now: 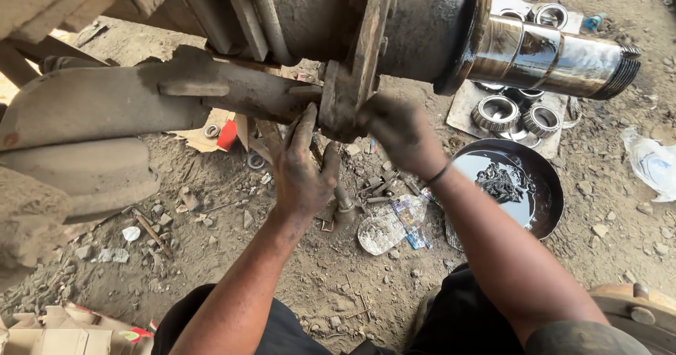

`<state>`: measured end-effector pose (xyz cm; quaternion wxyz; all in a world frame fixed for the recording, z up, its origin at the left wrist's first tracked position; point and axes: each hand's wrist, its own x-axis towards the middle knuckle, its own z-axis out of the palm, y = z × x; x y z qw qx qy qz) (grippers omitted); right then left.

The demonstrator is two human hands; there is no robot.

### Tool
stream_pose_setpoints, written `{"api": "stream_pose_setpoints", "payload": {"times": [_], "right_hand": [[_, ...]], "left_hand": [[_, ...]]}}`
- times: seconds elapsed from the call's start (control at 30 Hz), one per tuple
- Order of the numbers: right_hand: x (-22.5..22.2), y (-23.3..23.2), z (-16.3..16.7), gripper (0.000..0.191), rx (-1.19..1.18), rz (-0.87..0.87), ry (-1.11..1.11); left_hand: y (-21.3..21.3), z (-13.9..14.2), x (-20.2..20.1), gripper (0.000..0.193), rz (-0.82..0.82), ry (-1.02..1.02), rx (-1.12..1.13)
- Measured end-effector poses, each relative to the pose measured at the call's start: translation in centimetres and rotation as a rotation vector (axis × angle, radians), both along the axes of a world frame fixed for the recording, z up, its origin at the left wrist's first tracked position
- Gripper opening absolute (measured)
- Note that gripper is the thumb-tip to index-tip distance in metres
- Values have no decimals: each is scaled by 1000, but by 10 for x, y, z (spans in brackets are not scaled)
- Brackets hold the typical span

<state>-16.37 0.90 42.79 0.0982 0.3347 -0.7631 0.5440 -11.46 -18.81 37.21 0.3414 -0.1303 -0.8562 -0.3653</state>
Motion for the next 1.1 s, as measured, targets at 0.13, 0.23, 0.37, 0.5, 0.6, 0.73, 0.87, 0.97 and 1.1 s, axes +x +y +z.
{"api": "stream_pose_setpoints", "payload": {"times": [0.13, 0.23, 0.37, 0.5, 0.6, 0.73, 0.87, 0.97, 1.1], "right_hand": [[-2, -4, -3, 6, 25, -11, 38], [1, -6, -1, 8, -24, -83, -44], [5, -2, 4, 7, 36, -25, 48], [6, 2, 6, 8, -11, -54, -27], [8, 0, 7, 7, 84, 8, -22], [15, -6, 8, 11, 2, 125, 64], [18, -1, 10, 10, 55, -51, -1], [20, -1, 4, 5, 135, -32, 124], [22, -11, -6, 8, 22, -44, 88]], "left_hand": [[1, -1, 0, 61, 39, -3, -28], [1, -2, 2, 64, 2, -68, 3], [1, -4, -1, 61, -13, -6, 24], [1, -4, 1, 61, -7, 4, 9], [1, -2, 1, 62, -20, -17, 31], [2, 1, 2, 57, 31, -7, -5], [0, 2, 5, 64, 44, 33, -77], [1, 2, 5, 62, 5, 19, -17], [2, 0, 4, 61, 7, 3, -21]]}}
